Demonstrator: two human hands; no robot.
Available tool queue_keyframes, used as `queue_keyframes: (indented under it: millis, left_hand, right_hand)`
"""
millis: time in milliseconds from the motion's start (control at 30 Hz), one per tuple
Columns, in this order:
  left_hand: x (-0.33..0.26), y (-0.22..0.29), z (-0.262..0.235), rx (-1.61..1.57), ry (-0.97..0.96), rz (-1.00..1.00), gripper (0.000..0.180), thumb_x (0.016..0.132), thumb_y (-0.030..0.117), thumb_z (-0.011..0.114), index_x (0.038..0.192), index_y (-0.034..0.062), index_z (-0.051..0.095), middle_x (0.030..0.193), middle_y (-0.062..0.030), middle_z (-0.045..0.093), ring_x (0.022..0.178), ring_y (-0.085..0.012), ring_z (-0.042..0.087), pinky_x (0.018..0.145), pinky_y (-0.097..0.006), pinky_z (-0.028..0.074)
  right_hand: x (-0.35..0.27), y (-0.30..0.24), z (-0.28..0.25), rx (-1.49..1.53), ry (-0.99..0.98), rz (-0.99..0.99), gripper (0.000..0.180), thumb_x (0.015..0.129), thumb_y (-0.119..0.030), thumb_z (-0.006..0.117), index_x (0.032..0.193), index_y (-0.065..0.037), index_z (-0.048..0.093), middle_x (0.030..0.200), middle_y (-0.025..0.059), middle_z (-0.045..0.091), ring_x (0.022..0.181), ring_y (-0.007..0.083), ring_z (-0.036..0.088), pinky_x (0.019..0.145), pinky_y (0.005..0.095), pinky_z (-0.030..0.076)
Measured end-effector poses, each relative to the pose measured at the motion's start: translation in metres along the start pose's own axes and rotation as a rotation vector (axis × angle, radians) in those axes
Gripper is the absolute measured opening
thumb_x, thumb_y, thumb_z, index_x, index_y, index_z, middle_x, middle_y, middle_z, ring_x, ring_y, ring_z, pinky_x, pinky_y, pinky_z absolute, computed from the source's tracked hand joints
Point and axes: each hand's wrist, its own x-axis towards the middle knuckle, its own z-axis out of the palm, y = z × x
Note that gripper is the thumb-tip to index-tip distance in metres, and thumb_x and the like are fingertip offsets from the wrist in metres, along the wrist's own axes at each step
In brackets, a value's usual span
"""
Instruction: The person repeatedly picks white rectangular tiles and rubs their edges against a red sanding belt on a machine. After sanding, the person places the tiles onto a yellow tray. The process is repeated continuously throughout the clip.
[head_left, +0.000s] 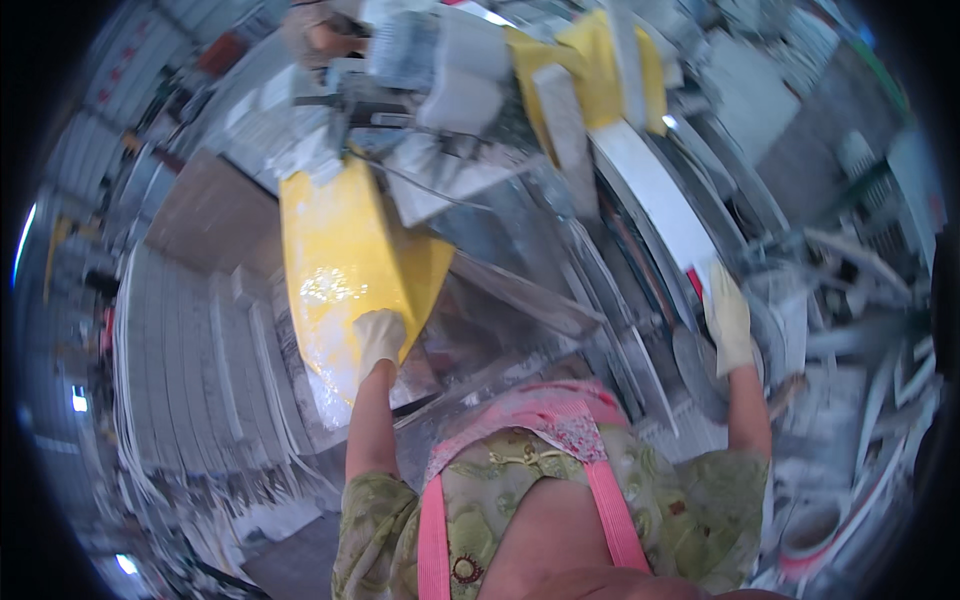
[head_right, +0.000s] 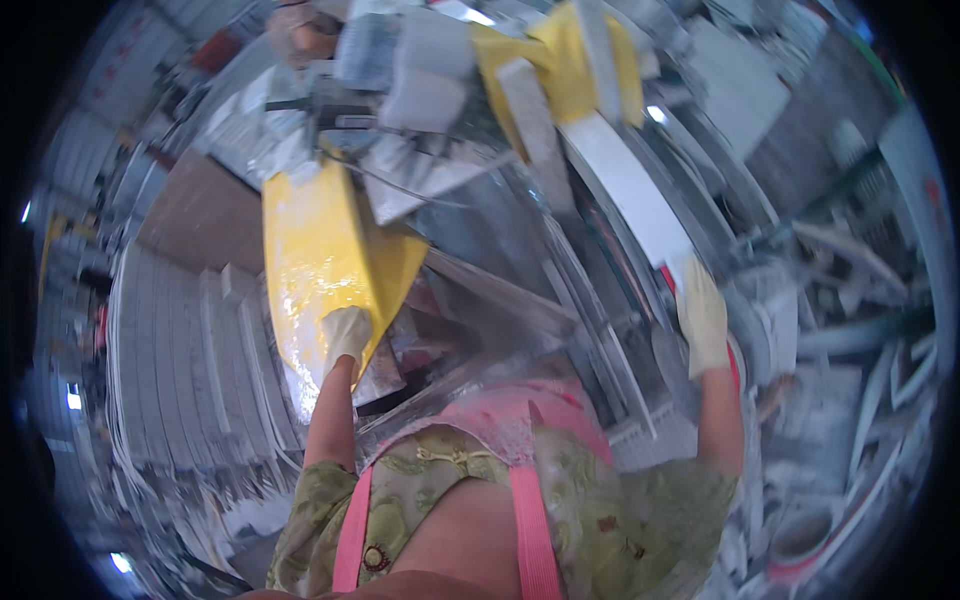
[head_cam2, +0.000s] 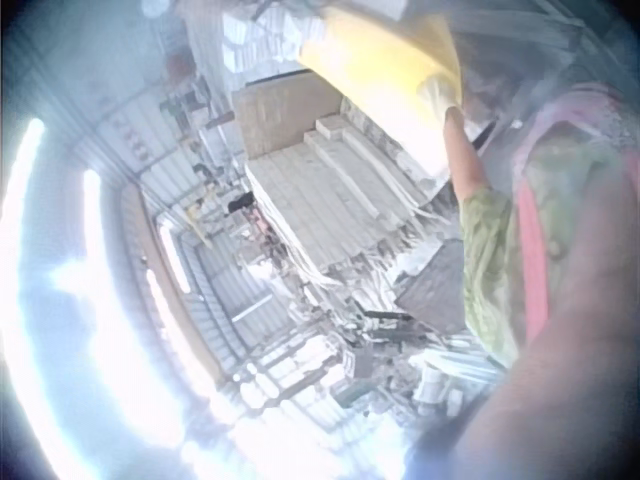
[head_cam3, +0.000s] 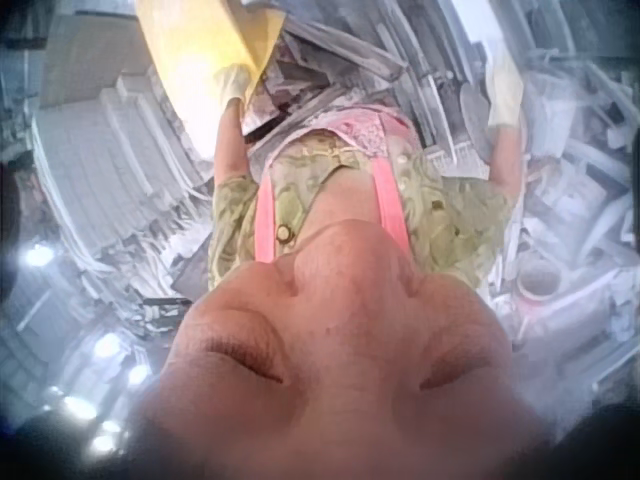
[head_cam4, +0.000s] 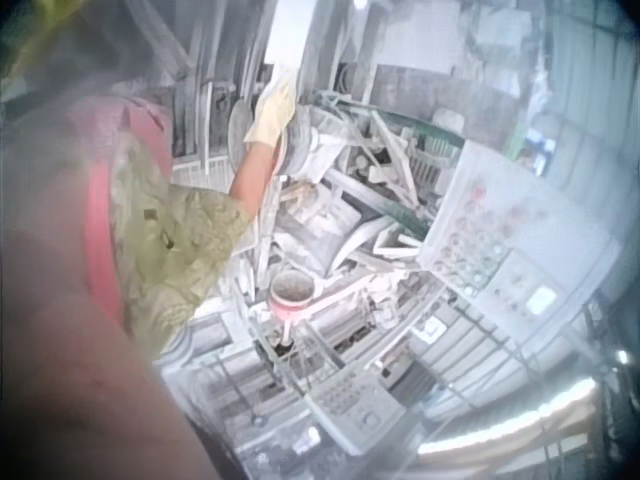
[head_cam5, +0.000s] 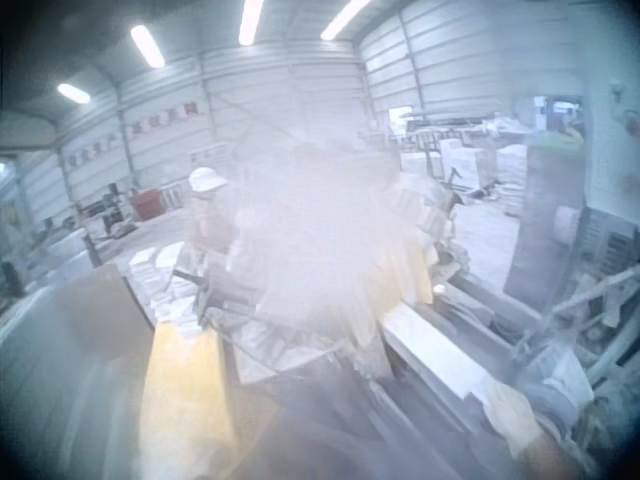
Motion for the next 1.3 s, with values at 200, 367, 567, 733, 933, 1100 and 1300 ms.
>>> queue_keyframes:
  millis: [200, 367, 567, 733, 933, 1100, 1300]
  left_hand:
    - [-0.001, 0.002, 0.006, -0.035, 0.036, 0.03, 0.039, 0.095, 0.025, 0.05, 0.08, 0.0028, 0.078, 0.084, -0.023, 0.074, 0.082, -0.0407, 0.074, 0.077, -0.05, 0.056]
    - [-0.005, 0.006, -0.002, 0.013, 0.094, -0.045, 0.044, 0.098, 0.028, 0.048, 0.08, 0.0007, 0.078, 0.083, -0.0233, 0.073, 0.081, -0.0409, 0.073, 0.076, -0.05, 0.056]
    - [-0.003, 0.007, 0.011, 0.051, -0.006, -0.051, 0.027, 0.087, 0.016, 0.055, 0.082, 0.0039, 0.079, 0.088, -0.0227, 0.075, 0.083, -0.0408, 0.075, 0.075, -0.049, 0.059]
    - [-0.009, 0.016, -0.003, 0.051, -0.03, -0.085, 0.018, 0.083, 0.012, 0.063, 0.079, 0.0086, 0.08, 0.084, -0.02, 0.075, 0.082, -0.0357, 0.076, 0.069, -0.044, 0.058]
    - [-0.012, 0.012, -0.004, -0.004, 0.008, -0.078, 0.017, 0.082, 0.014, 0.064, 0.078, 0.0091, 0.08, 0.083, -0.0183, 0.075, 0.079, -0.035, 0.075, 0.067, -0.045, 0.056]
    - [-0.009, 0.007, 0.001, -0.109, 0.075, -0.064, 0.018, 0.082, 0.013, 0.062, 0.078, 0.0096, 0.08, 0.084, -0.0172, 0.076, 0.081, -0.0338, 0.075, 0.07, -0.045, 0.057]
    - [-0.043, -0.017, -0.027, -0.451, 0.049, -0.182, 0.045, 0.091, 0.042, 0.062, 0.101, 0.0005, 0.077, 0.096, -0.0209, 0.076, 0.094, -0.038, 0.074, 0.082, -0.047, 0.056]
  right_hand:
    - [0.032, -0.008, -0.014, -0.192, 0.143, -0.14, 0.057, 0.093, -0.015, 0.06, 0.147, 0.002, 0.049, 0.148, 0.0212, 0.055, 0.138, 0.0327, 0.052, 0.12, 0.0437, 0.038]
    - [0.053, -0.022, -0.01, -0.307, -0.023, -0.22, 0.063, 0.093, -0.014, 0.057, 0.152, 0.002, 0.041, 0.154, 0.02, 0.049, 0.146, 0.03, 0.044, 0.124, 0.0433, 0.031]
    - [0.07, -0.023, 0.006, -0.273, -0.018, -0.275, 0.064, 0.092, -0.007, 0.049, 0.155, 0.002, 0.039, 0.162, 0.0179, 0.04, 0.154, 0.0294, 0.032, 0.128, 0.0433, 0.024]
    - [0.087, -0.027, 0.013, -0.363, -0.1, -0.235, 0.081, 0.09, -0.02, 0.068, 0.159, 0.002, 0.03, 0.16, 0.0204, 0.041, 0.153, 0.0316, 0.034, 0.125, 0.0452, 0.028]
    - [0.125, -0.017, -0.03, -0.153, -0.344, -0.011, 0.049, 0.091, -0.03, 0.068, 0.129, -0.003, 0.057, 0.125, 0.0284, 0.065, 0.111, 0.0407, 0.066, 0.091, 0.0536, 0.055]
    - [0.158, -0.1, -0.057, 0.192, -0.045, -0.106, 0.043, 0.094, -0.037, 0.068, 0.113, 0.001, 0.07, 0.097, 0.0254, 0.073, 0.085, 0.0385, 0.072, 0.079, 0.0501, 0.055]
    - [0.126, -0.343, -0.048, 1.275, -0.427, -0.062, 0.035, 0.097, -0.029, 0.068, 0.11, 0.003, 0.072, 0.093, 0.0044, 0.07, 0.08, 0.0124, 0.061, 0.073, 0.0321, 0.049]
